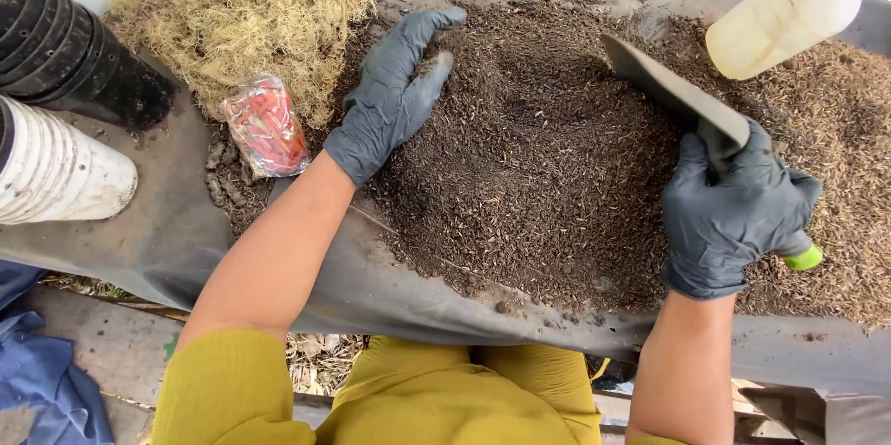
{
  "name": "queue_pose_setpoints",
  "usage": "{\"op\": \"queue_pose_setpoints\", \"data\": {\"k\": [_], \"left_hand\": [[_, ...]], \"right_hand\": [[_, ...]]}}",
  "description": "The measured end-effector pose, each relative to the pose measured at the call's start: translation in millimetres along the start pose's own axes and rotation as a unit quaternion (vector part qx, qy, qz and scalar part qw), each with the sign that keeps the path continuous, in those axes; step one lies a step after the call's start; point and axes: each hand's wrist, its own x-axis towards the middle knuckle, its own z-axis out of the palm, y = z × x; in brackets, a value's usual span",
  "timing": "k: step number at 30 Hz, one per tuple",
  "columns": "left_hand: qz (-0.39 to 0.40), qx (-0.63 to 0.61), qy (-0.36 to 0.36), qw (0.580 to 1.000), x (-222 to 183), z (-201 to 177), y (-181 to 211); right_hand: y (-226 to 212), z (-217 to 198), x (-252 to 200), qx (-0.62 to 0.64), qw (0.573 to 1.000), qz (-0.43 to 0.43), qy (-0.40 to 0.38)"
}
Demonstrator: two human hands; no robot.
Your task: The person is blending and mixing soil components on a work table using their hands and a hand trowel.
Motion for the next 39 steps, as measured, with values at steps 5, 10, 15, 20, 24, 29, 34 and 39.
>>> {"op": "queue_pose_setpoints", "data": {"k": [5, 10, 15, 20, 24, 29, 34, 39], "left_hand": [[-0.079, 0.029, -0.031, 0.996, -0.3, -4.4, 29.5], [-0.100, 0.050, -0.053, 0.992, 1.6, -5.6, 30.7], [-0.086, 0.069, -0.031, 0.993, 3.4, -5.1, 30.6], [-0.090, 0.067, -0.028, 0.993, 2.2, -5.0, 27.0], [-0.039, 0.089, 0.000, 0.995, -2.9, -2.8, 19.8], [-0.071, 0.037, -0.019, 0.997, 3.4, -13.2, 39.9], [-0.080, 0.046, -0.020, 0.996, -3.9, -5.4, 31.4], [-0.023, 0.095, -0.006, 0.995, -3.3, -6.7, 44.7]], "right_hand": [[-42.7, 0.6, 0.8, -0.077, 0.993, -0.078, 0.035], [-58.9, -5.3, 31.7, -0.046, 0.990, -0.134, -0.015], [-29.0, 43.8, 89.5, -0.115, 0.981, -0.159, -0.008], [-7.5, 116.6, 140.2, -0.115, 0.957, -0.094, -0.249], [-22.4, 127.4, 155.0, -0.068, 0.913, -0.005, -0.401], [-45.2, 93.7, 148.1, 0.010, 0.912, -0.028, -0.408], [-65.9, 49.1, 142.4, -0.001, 0.945, -0.135, -0.298], [-46.3, 27.2, 136.5, -0.060, 0.960, -0.154, -0.225]]}}
